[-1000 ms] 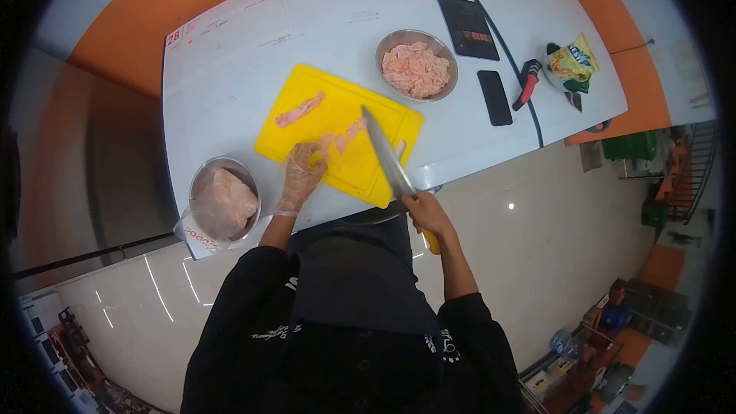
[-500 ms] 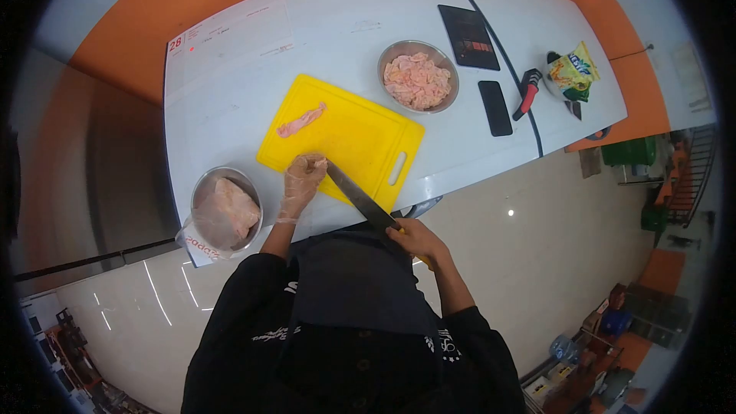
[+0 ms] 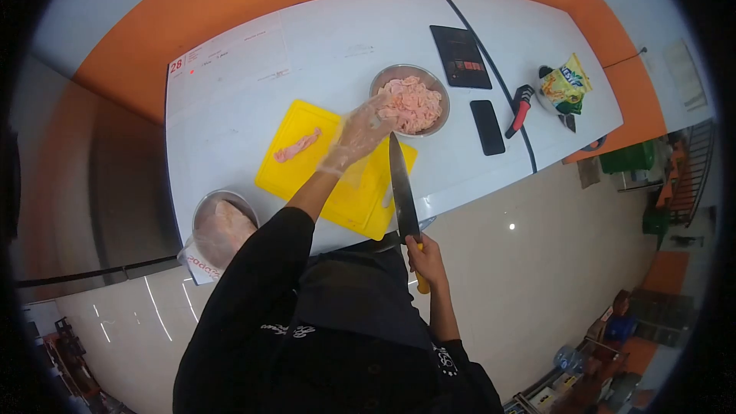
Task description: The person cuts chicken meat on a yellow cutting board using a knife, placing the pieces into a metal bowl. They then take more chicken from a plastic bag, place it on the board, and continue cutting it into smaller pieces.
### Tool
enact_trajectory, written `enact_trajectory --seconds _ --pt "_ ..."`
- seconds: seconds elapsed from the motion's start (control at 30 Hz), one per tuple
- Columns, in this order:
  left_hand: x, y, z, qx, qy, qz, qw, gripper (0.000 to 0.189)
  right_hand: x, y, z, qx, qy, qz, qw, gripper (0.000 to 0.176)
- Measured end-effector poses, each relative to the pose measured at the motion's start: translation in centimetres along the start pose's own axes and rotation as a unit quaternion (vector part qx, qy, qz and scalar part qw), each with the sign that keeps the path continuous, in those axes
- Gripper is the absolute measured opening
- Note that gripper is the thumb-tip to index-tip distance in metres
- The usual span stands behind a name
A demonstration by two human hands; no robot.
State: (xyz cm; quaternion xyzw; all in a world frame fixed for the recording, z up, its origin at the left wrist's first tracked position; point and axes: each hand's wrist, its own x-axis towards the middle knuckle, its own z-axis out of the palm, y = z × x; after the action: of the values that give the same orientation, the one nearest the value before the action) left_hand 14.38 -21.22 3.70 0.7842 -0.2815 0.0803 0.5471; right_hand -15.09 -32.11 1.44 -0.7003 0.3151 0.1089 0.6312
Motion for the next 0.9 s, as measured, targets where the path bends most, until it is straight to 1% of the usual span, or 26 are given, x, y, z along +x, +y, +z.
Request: enact_trajectory --seconds 0.03,0.1,0.17,0.23,0.27,0.33,0.37,0.43,0.53,0.63,0.73,0.83,0.9 --pt "-0.7 -1.0 -0.3 0.012 0.016 0.013 1.000 0.039 0.0 0.2 0.2 0.005 0.005 0.004 1.000 0.027" --pt "-3.5 -4.2 -3.2 0.033 0.044 0.038 0.998 0.036 -0.1 1.0 0.6 0.004 -0.004 -0.004 1.000 0.027" --pt "-6.2 -7.9 -7.2 0.215 0.067 0.029 0.974 0.033 -0.2 1.8 1.0 -0.015 -0.011 -0.005 1.000 0.028" --pt "-8.3 -10.0 -10.3 0.312 0.010 -0.059 0.948 0.035 0.1 1.7 1.7 -0.054 -0.025 -0.006 0.998 0.029" --pt "-9.1 -10.6 -11.0 0.313 0.000 -0.035 0.949 0.035 0.3 1.2 2.0 -0.086 -0.030 -0.017 0.996 0.031" --pt "-9.8 -10.6 -12.1 0.314 -0.015 0.015 0.949 0.036 0.8 -1.2 3.2 -0.152 -0.039 -0.044 0.987 0.035" --pt "-9.9 -10.1 -12.0 0.351 -0.003 0.036 0.936 0.036 1.6 -1.3 3.8 -0.183 -0.026 -0.087 0.979 0.034" --pt "-9.5 -6.6 -11.4 0.422 0.020 0.076 0.903 0.037 3.2 -1.3 5.0 -0.243 0.000 -0.172 0.955 0.034" --pt "-11.9 -6.5 -9.2 0.498 -0.030 0.068 0.864 0.041 4.3 -3.6 6.2 -0.268 -0.011 -0.157 0.950 0.033" --pt "-13.7 -4.0 -9.4 0.355 -0.084 0.086 0.927 0.042 5.5 -3.8 7.0 -0.283 0.000 -0.184 0.941 0.031" --pt "-14.2 -2.3 -10.0 0.293 -0.129 -0.024 0.947 0.037 5.7 -5.0 7.1 -0.327 -0.010 -0.175 0.929 0.032" --pt "-13.1 -4.6 -9.9 0.262 0.007 0.039 0.964 0.030 5.7 -5.1 7.3 -0.356 -0.013 -0.165 0.920 0.031" --pt "-12.8 -5.5 -10.2 0.272 -0.039 0.012 0.961 0.025 5.9 -4.7 7.5 -0.376 -0.004 -0.153 0.914 0.032"
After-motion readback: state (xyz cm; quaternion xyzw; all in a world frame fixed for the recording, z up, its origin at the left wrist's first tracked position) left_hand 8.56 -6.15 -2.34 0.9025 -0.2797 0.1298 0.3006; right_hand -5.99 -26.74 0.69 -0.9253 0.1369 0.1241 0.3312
